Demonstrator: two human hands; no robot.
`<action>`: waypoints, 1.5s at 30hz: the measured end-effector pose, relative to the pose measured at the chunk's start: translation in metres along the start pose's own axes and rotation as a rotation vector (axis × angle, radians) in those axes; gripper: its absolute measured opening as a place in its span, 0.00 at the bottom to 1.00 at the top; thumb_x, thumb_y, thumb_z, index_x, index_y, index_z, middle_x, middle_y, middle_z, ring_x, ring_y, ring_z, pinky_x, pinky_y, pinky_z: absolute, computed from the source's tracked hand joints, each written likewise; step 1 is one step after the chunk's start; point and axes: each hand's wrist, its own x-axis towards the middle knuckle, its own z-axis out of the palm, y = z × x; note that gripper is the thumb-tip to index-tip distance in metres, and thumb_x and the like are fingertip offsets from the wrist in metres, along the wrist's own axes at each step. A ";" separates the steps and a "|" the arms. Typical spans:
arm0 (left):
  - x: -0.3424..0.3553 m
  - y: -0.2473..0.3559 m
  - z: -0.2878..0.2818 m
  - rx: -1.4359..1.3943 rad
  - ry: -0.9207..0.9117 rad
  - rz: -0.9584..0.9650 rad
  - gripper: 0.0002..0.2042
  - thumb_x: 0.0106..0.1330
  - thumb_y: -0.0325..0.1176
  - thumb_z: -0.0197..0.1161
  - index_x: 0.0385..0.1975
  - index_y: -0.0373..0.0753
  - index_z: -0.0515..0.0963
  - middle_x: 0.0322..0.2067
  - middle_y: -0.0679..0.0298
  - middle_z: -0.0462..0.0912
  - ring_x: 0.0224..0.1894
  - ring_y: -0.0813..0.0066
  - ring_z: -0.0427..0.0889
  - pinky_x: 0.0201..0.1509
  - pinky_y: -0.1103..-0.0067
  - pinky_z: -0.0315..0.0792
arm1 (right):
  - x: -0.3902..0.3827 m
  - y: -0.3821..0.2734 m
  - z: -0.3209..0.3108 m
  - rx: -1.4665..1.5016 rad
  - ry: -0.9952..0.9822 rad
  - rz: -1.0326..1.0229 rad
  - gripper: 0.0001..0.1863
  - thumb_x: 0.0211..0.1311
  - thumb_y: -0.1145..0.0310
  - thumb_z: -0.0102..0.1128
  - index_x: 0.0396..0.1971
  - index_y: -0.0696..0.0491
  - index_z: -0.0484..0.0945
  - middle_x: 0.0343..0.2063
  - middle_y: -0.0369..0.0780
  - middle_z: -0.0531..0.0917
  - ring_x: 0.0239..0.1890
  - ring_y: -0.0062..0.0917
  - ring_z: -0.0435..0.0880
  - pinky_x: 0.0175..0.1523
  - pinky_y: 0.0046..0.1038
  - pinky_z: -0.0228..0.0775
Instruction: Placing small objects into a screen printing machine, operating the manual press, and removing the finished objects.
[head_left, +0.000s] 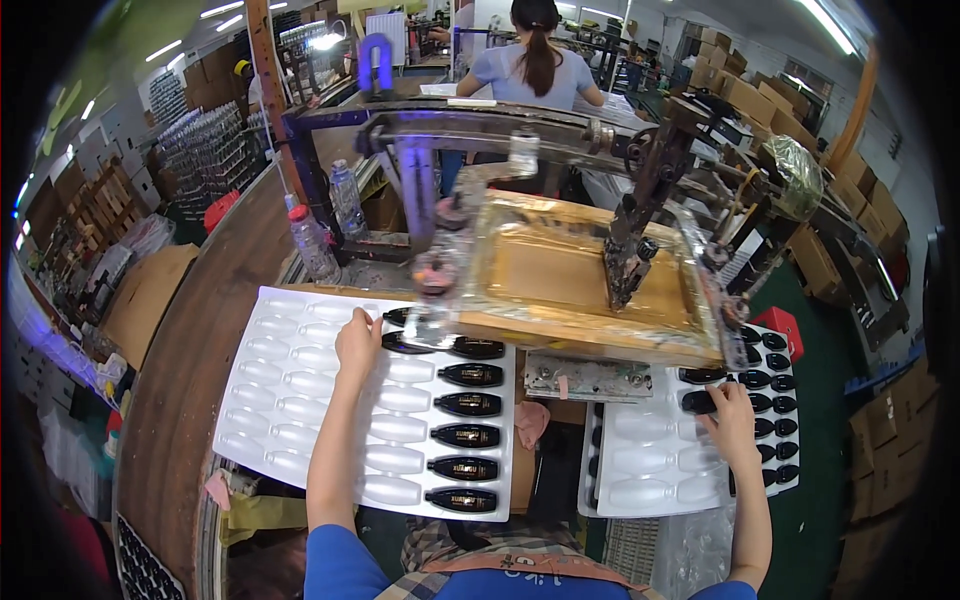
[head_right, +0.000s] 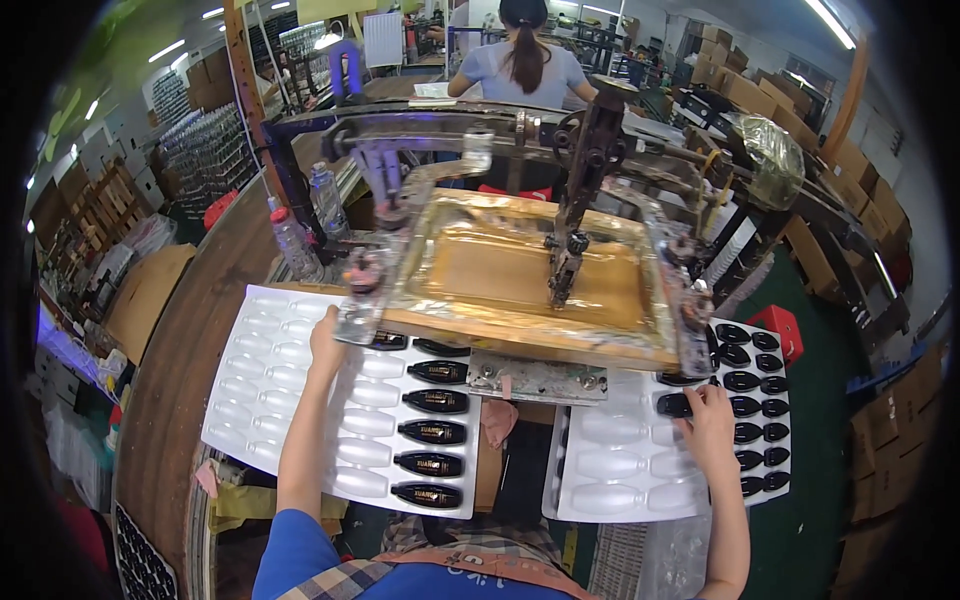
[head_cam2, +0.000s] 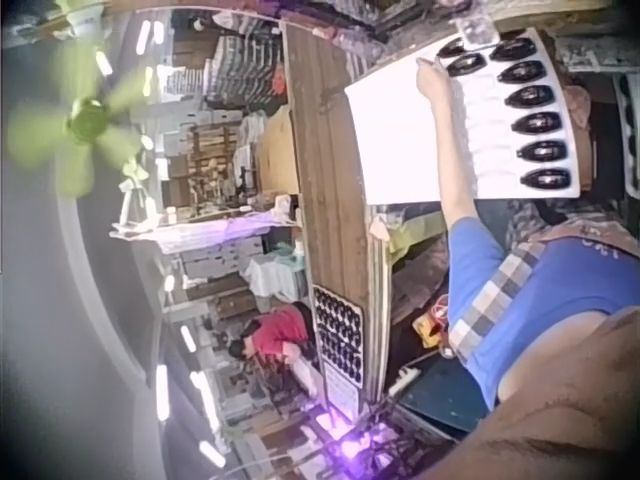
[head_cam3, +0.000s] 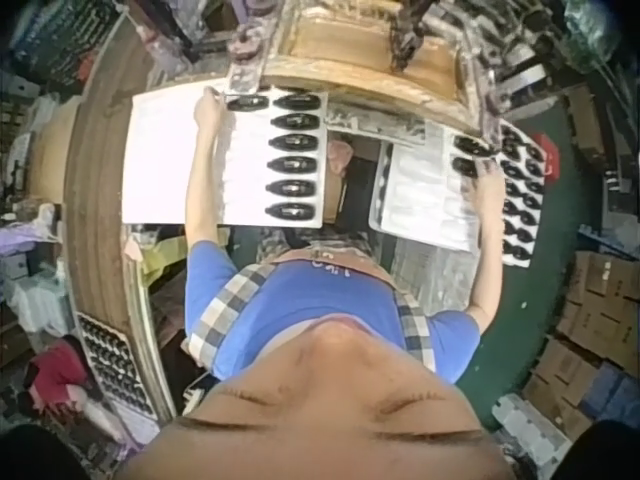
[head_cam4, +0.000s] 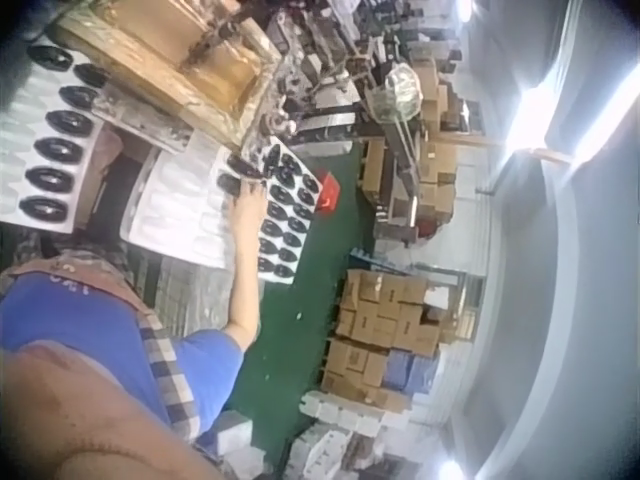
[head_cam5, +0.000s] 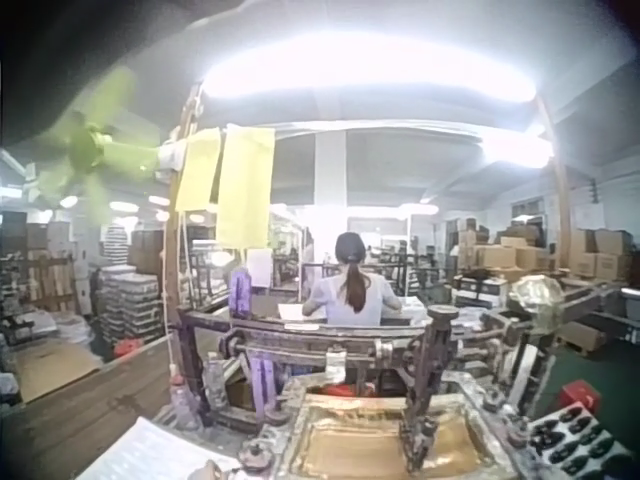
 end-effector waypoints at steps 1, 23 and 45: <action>-0.001 0.018 -0.008 0.041 0.093 0.021 0.08 0.55 0.33 0.56 0.24 0.34 0.71 0.20 0.51 0.77 0.26 0.51 0.77 0.30 0.65 0.68 | -0.001 0.000 -0.003 0.012 0.025 0.013 0.26 0.35 0.73 0.66 0.42 0.58 0.72 0.37 0.46 0.72 0.39 0.39 0.71 0.45 0.34 0.64; 0.011 0.139 -0.032 -1.056 -0.206 0.202 0.06 0.60 0.29 0.56 0.33 0.33 0.74 0.28 0.71 0.75 0.31 0.86 0.72 0.35 0.89 0.66 | 0.096 -0.145 0.011 0.590 -0.030 -0.213 0.34 0.48 0.45 0.58 0.48 0.57 0.67 0.44 0.49 0.73 0.48 0.41 0.71 0.53 0.32 0.60; -0.044 0.048 -0.032 -0.257 0.123 0.165 0.10 0.54 0.26 0.55 0.36 0.32 0.72 0.33 0.50 0.75 0.37 0.56 0.74 0.39 0.72 0.67 | 0.029 0.036 0.024 -0.157 0.024 -0.031 0.26 0.36 0.76 0.63 0.42 0.59 0.67 0.36 0.49 0.73 0.37 0.42 0.72 0.39 0.36 0.67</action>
